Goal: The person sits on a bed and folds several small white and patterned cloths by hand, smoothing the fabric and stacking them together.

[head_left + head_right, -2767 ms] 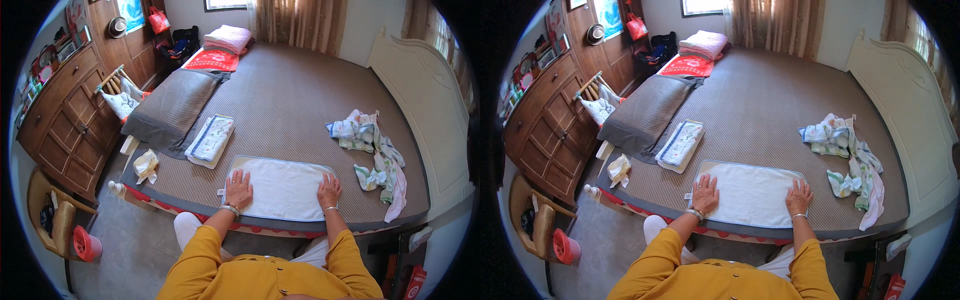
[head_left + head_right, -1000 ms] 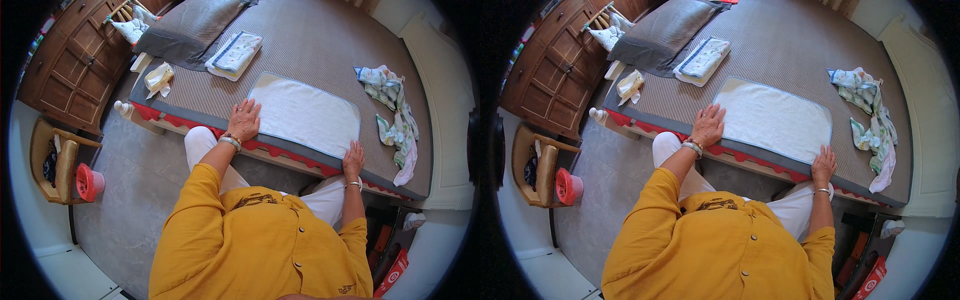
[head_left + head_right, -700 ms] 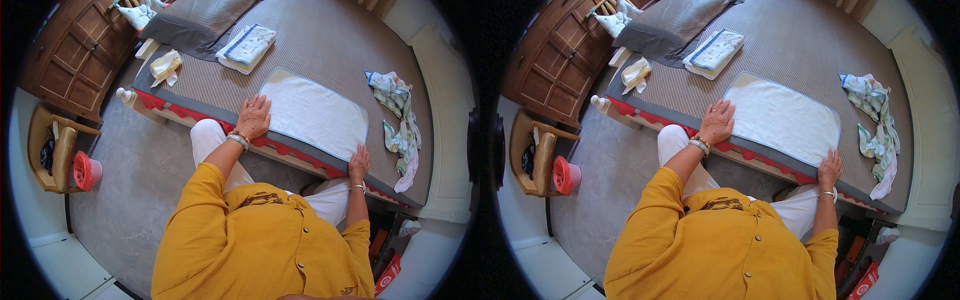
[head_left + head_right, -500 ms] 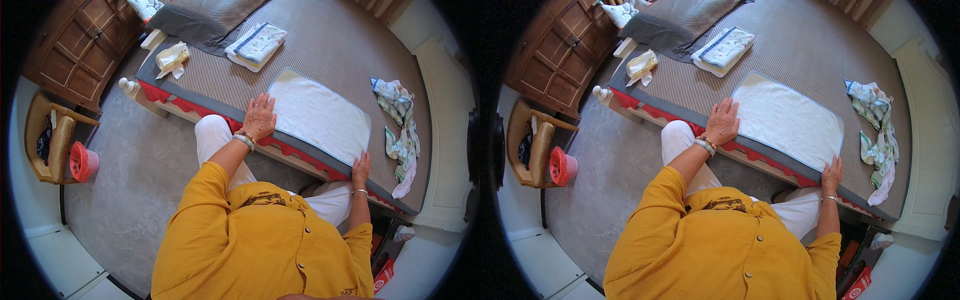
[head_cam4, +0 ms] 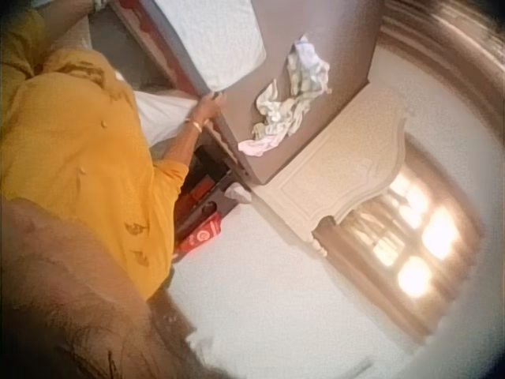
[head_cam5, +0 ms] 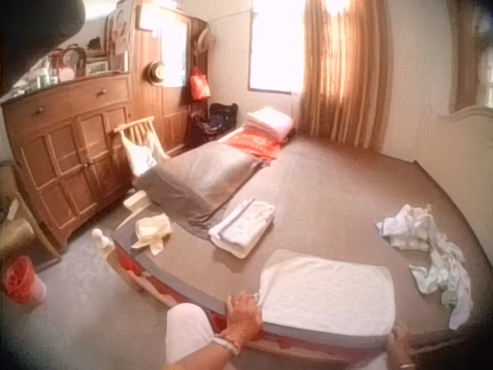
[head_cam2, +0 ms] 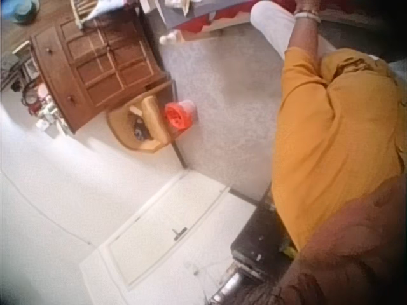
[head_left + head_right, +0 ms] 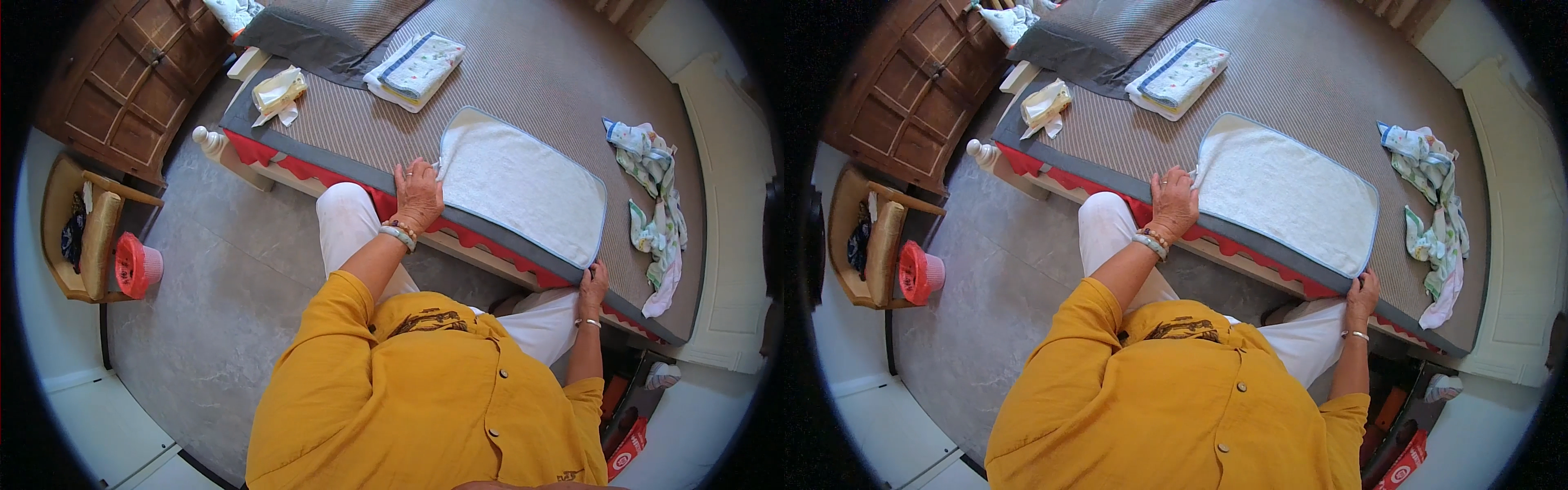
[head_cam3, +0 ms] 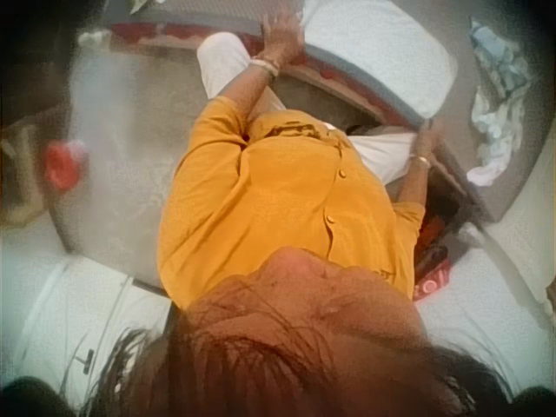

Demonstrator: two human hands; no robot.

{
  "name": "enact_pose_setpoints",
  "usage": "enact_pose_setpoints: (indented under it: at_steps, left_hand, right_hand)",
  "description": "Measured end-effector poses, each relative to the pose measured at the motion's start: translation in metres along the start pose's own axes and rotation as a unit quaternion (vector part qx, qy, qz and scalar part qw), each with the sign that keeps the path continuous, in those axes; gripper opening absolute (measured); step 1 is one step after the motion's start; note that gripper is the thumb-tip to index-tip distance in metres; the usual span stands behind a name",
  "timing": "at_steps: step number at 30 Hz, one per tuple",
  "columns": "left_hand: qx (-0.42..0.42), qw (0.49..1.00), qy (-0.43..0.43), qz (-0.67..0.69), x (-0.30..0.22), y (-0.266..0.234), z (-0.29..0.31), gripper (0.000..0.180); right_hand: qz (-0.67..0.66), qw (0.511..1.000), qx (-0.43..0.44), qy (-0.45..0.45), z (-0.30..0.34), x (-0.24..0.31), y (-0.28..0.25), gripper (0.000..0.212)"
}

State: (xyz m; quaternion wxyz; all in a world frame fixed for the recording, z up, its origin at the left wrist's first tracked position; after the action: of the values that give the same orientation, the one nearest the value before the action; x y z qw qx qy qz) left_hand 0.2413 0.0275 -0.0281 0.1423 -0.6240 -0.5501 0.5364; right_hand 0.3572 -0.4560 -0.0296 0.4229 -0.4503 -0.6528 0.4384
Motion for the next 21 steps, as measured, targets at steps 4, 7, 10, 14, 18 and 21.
enact_pose_setpoints:
  at_steps: [4, 7, 10, 14, 18, 21]
  left_hand:
    - [-0.019, 0.999, -0.008, 0.044, 0.003, 0.001, 0.001, 0.025]
    - [-0.029, 0.998, -0.004, 0.060, 0.001, 0.000, -0.001, 0.025]
    - [0.000, 0.996, -0.035, 0.083, -0.006, -0.009, -0.007, 0.026]
    - [-0.016, 0.978, -0.119, 0.172, -0.002, -0.014, -0.009, 0.030]
    - [0.036, 0.957, -0.172, 0.229, 0.016, -0.009, -0.013, 0.032]
    - [0.080, 0.880, -0.264, 0.387, 0.022, -0.003, -0.012, 0.033]
  right_hand:
    - [-0.097, 0.995, -0.006, 0.006, -0.003, 0.001, -0.004, 0.025]
    - [-0.154, 0.987, -0.017, 0.030, -0.008, 0.000, -0.004, 0.028]
    - [-0.144, 0.987, -0.025, 0.059, -0.012, -0.002, 0.001, 0.031]
    - [-0.120, 0.991, -0.052, 0.037, -0.016, -0.005, 0.016, 0.031]
    - [-0.153, 0.984, -0.084, 0.028, -0.018, 0.002, 0.024, 0.031]
    - [-0.196, 0.974, -0.051, 0.099, -0.023, 0.002, 0.024, 0.032]
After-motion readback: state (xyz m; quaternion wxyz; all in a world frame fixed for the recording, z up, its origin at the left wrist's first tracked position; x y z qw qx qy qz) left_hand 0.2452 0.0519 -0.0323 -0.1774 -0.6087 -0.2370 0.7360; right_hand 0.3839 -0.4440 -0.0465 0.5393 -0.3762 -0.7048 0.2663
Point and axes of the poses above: each hand's wrist, its own z-axis away from the middle knuckle, its own y-axis out of the palm, x = y × z, the point moved 5 cm from there along -z, towards the middle knuckle, and after that the axes turned 2 degrees about z, right-handed, at the moved point
